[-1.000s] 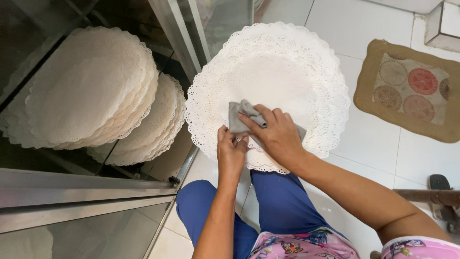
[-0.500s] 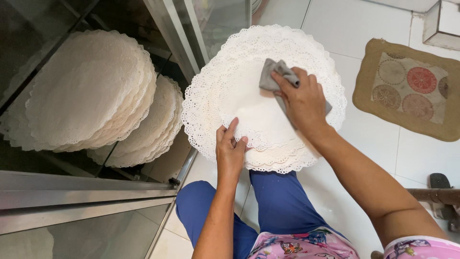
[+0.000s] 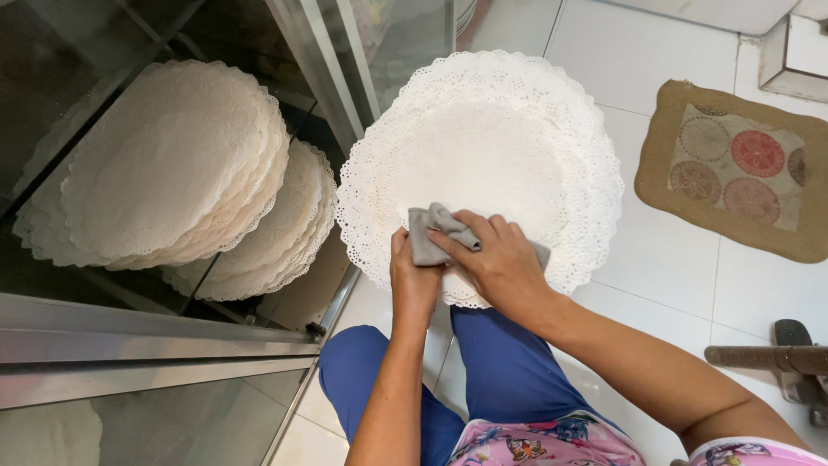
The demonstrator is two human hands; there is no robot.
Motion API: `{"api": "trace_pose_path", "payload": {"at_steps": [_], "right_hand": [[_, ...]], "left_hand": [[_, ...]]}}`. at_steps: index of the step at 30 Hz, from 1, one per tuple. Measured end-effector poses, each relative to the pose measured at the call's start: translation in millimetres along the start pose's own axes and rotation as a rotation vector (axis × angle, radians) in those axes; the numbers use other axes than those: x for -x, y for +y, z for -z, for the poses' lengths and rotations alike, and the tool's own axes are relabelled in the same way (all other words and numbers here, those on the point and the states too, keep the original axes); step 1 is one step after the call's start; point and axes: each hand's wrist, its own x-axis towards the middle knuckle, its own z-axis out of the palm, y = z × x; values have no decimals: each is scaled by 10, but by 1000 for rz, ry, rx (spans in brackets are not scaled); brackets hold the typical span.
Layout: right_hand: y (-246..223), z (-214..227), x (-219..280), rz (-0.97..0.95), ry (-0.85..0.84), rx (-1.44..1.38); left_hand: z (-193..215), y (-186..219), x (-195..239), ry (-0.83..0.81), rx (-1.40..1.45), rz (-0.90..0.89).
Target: The person sits on the floor and wipes white lace dish racks with a gray cloth. They repeatedly pick up a rack from a glass cabinet, wipe its surface, and return it to the stack.
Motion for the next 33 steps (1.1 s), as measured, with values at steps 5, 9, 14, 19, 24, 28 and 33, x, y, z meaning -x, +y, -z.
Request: {"api": "trace_pose_path", "payload": {"at_steps": [5, 9, 14, 19, 24, 28, 33], "right_hand": [[74, -151, 82, 19, 77, 60], [198, -137, 65, -7, 63, 110], [495, -49, -43, -137, 11, 96], [894, 4, -192, -212, 87, 207], [1132, 119, -428, -248, 86, 330], [781, 280, -713, -202, 150, 188], [265, -91, -871, 30, 74, -25]], "left_hand": [[43, 139, 27, -32, 51, 40], [85, 394, 107, -63, 213, 102], [108, 378, 91, -92, 242, 143], [134, 477, 100, -99, 241, 167], [155, 545, 118, -94, 271, 206], [134, 486, 110, -97, 291, 186], [105, 381, 74, -110, 261, 163]]}}
